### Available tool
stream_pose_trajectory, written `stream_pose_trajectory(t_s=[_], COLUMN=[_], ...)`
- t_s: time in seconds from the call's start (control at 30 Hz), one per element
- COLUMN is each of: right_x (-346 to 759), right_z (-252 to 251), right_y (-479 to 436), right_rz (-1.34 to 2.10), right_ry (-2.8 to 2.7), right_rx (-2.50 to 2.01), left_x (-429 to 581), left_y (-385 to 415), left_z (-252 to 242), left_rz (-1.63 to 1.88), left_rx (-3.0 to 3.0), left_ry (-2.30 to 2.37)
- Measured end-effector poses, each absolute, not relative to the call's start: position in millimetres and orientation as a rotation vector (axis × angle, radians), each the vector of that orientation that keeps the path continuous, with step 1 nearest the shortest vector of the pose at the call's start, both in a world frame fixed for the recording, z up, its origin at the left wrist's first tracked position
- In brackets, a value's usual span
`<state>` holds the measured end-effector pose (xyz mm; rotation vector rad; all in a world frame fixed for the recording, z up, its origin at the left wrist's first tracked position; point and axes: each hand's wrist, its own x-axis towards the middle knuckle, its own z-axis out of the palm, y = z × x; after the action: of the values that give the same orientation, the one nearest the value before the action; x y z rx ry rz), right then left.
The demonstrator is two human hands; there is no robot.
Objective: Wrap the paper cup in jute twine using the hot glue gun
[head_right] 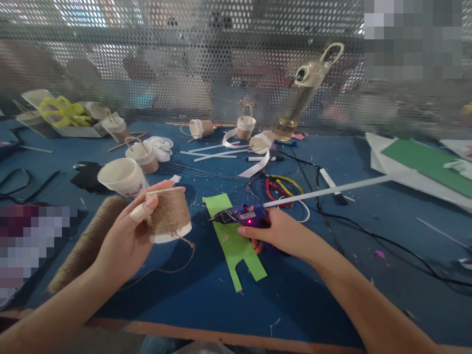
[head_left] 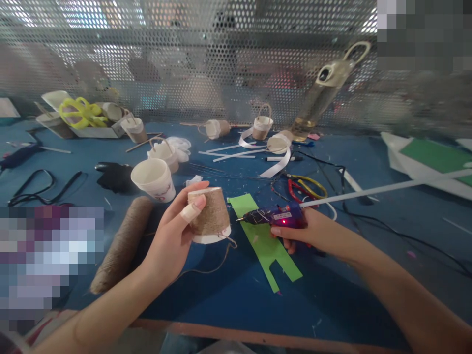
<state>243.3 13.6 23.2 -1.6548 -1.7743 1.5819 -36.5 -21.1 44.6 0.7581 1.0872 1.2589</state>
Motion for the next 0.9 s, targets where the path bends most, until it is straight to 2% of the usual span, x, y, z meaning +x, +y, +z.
stream_pose_trajectory(t_s=[0.2, 0.37, 0.47, 0.9], right_x=[249.3, 242.9, 236.7, 231.2], right_z=[17.0, 16.7, 20.5, 21.4], right_y=[14.3, 11.4, 7.3, 1.1], right_rz=[1.207, 0.508, 0.252, -0.02], right_ry=[-2.008, -2.295, -2.401, -2.549], right_rx=[-1.774, -1.9, -1.978, -2.09], left_x=[-36.5, -36.4, -36.4, -38.6], left_y=[-20.5, -19.0, -19.3, -22.6], left_z=[43.7, 42.8, 42.9, 38.3], left_rz=[1.252, 1.242, 1.228, 1.098], left_rx=[0.76, 0.763, 0.771, 0.828], left_ry=[1.088, 1.089, 1.102, 0.98])
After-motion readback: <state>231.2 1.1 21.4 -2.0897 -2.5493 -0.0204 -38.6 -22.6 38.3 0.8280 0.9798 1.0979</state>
